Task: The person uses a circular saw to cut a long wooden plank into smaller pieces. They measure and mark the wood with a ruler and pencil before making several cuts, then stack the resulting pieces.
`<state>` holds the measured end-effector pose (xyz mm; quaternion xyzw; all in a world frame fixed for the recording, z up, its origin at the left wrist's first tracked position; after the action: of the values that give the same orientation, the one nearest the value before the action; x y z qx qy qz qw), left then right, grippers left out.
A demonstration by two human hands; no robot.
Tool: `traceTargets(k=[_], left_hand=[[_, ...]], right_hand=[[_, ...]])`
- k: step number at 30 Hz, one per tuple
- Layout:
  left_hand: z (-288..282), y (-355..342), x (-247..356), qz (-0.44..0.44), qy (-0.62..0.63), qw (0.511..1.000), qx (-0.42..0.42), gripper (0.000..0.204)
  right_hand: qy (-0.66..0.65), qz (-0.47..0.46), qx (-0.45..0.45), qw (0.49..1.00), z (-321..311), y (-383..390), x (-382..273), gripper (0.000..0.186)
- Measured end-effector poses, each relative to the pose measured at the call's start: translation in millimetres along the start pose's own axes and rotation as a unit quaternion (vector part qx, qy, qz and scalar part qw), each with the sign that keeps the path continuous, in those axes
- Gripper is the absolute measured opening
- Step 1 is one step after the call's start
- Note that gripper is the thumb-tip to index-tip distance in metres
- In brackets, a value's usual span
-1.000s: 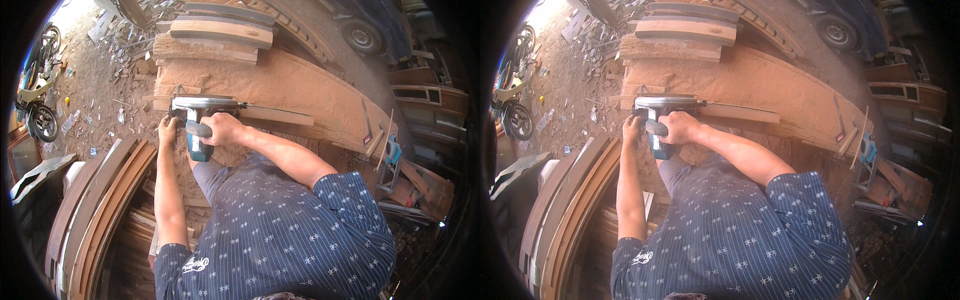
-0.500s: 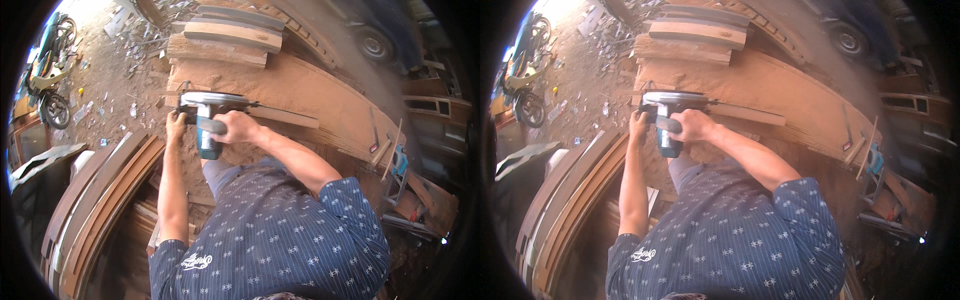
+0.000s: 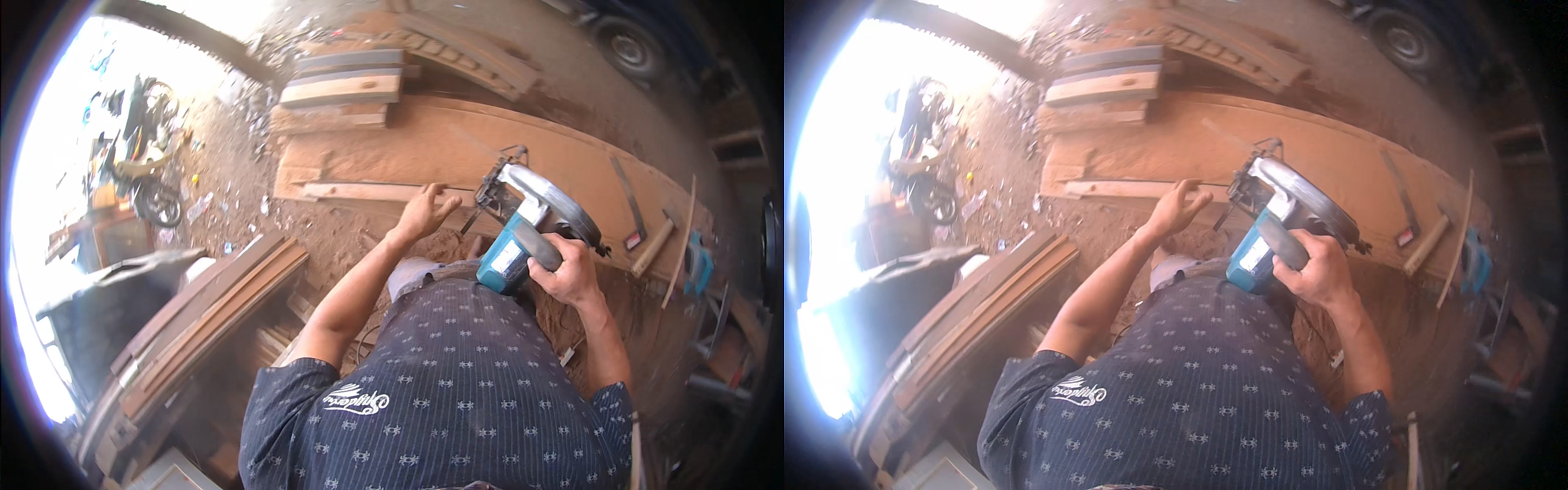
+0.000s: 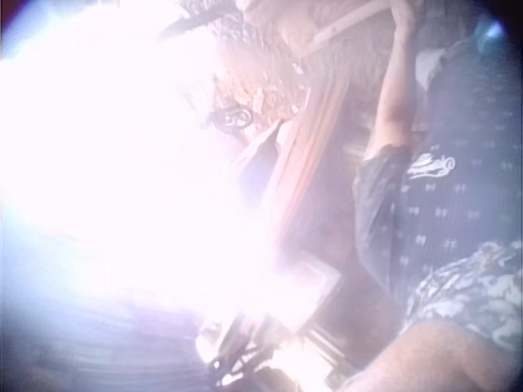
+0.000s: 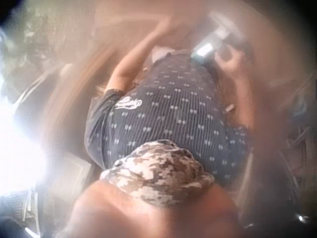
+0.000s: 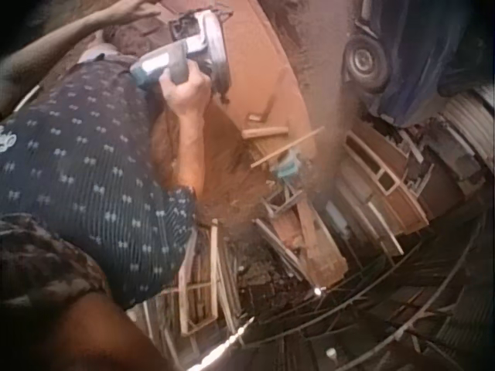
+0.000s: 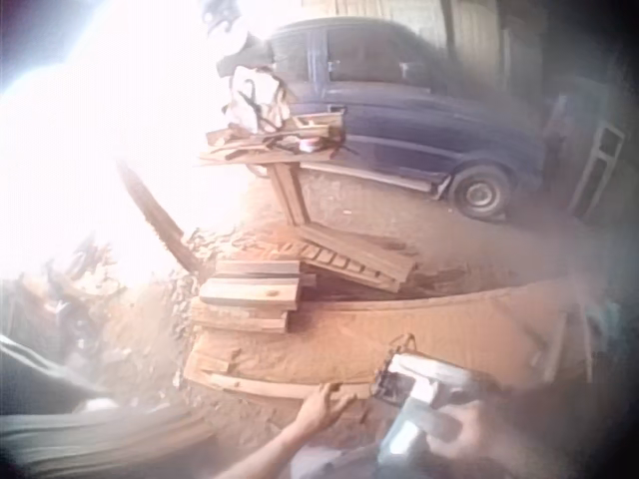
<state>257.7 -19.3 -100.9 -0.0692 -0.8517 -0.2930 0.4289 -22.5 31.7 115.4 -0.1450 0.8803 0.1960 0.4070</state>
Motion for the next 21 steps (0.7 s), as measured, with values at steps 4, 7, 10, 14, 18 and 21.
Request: traceTargets(k=[4, 7, 10, 14, 18, 21], left_hand=[[46.7, -34.8, 13.2, 0.007, -0.35, 0.937, 0.009, 0.105], [59.0, -58.3, -6.3, -0.019, -0.41, 0.912, -0.032, 0.087], [52.6, -68.6, -16.3, -0.044, -0.39, 0.913, -0.106, 0.068], [12.7, -23.0, 35.1, 0.02, -0.35, 0.932, -0.096, 0.057], [-52.6, 22.3, 109.0, 0.055, -0.278, 0.953, -0.103, 0.055], [-91.6, 60.8, 169.7, 0.087, -0.269, 0.956, -0.074, 0.057]], right_hand=[[-0.015, 0.086, 0.076, 0.993, -41.2, 75.5, 36.0, 0.029], [-0.017, 0.115, 0.107, 0.987, -52.9, 115.6, 53.9, 0.028], [-0.051, 0.126, 0.123, 0.983, -57.8, 139.9, 73.3, 0.028], [-0.07, 0.121, 0.16, 0.977, -58.2, 156.5, 92.5, 0.028], [-0.094, 0.125, 0.164, 0.974, -58.6, 153.4, 97.8, 0.028], [-0.089, 0.117, 0.162, 0.976, -57.9, 150.0, 97.0, 0.03]])
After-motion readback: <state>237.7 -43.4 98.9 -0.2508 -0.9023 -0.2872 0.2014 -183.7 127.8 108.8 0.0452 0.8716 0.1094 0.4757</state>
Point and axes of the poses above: each hand's wrist, its own y-axis away from the middle knuckle, its own z-axis out of the palm, x = y × z, the point moved 4 cm from there along -y, towards the middle knuckle, and after that the axes turned 10 degrees about -x, right-handed, at the moved point
